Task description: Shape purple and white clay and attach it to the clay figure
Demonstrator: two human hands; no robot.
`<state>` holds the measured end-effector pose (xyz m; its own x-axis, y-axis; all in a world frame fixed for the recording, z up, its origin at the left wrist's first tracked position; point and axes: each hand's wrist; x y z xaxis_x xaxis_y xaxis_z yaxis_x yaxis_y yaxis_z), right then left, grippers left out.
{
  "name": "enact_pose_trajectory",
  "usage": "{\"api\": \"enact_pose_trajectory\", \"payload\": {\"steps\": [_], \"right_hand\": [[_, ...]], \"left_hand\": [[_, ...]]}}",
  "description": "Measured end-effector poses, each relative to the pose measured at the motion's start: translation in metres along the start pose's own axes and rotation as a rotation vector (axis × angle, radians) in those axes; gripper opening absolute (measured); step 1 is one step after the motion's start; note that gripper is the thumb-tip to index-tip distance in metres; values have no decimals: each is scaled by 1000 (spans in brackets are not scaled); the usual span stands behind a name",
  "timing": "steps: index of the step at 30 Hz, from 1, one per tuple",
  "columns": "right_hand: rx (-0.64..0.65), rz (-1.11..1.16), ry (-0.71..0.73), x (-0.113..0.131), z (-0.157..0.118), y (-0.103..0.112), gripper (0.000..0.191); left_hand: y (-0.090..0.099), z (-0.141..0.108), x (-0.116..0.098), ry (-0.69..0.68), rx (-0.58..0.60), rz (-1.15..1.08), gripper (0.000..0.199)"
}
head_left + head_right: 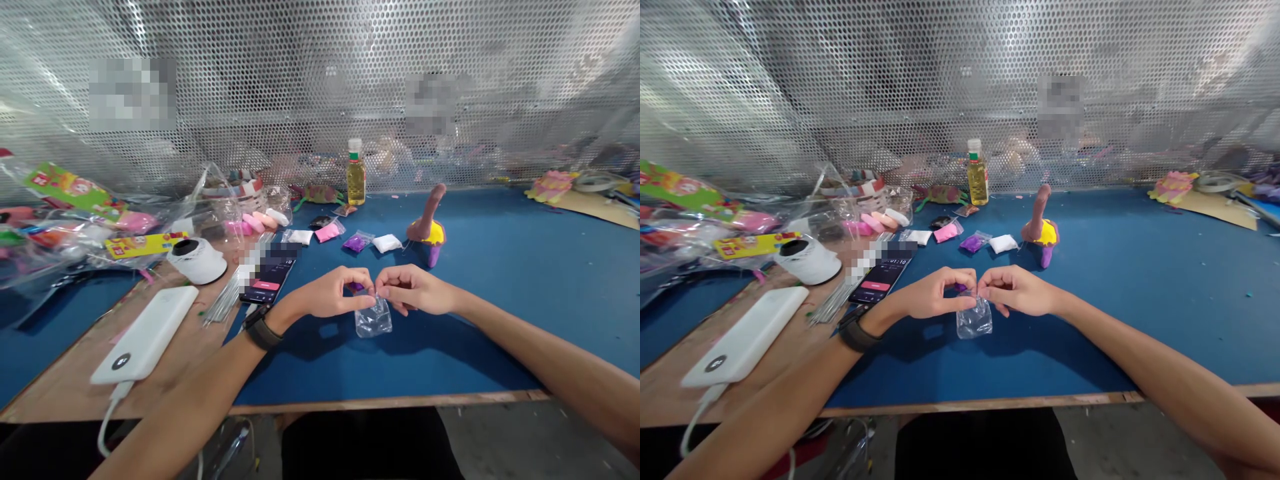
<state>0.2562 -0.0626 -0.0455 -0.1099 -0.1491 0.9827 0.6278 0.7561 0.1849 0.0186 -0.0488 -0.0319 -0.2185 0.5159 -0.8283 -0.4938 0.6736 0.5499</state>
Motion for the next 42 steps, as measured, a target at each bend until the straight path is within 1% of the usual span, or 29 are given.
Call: {"api": "enact_pose_trajectory", "payload": {"steps": [3,6,8,11,17,22,24,27,30,33,38,42], "right_hand": [[-57,-25,29,-2,0,-1,35],[-115,-42,56,-2,0,-1,36],[-121,-38,71,-2,0,0,35],[-101,-14,56,0,0,0,34],[-48,80,-40,-3,1,1,33],[43,143,-110,-4,1,1,35],[75,124,-137,-3,0,2,36],[88,28,-161,0,-1,3,35],[106,-50,-144,1,-2,3,35],[92,-69,-107,1,-2,2,35],[47,-15,-45,-1,0,0,31],[62,58,-63,-7,2,0,33]], "left_hand": [[-5,2,2,51,-18,-75,25],[-11,5,4,120,-80,-151,31],[-13,6,5,142,-113,-185,32],[-13,6,4,147,-113,-192,30],[-9,5,2,147,-60,-139,21],[-5,3,4,116,-21,-77,15],[-4,3,6,109,-15,-57,16],[-3,3,6,108,-16,-51,16],[-1,3,6,114,-8,-59,16],[1,2,6,120,1,-76,18],[3,2,8,121,3,-113,21],[4,2,10,104,9,-90,18]]}}
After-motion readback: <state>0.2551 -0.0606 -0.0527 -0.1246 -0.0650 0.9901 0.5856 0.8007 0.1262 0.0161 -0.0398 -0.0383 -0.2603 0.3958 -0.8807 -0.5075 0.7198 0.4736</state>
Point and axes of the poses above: each hand's wrist, its own z-axis towards the middle knuckle, its own y-axis out of the back of the hand, x = y × z, and after that the axes turned 4 degrees about x, right-handed
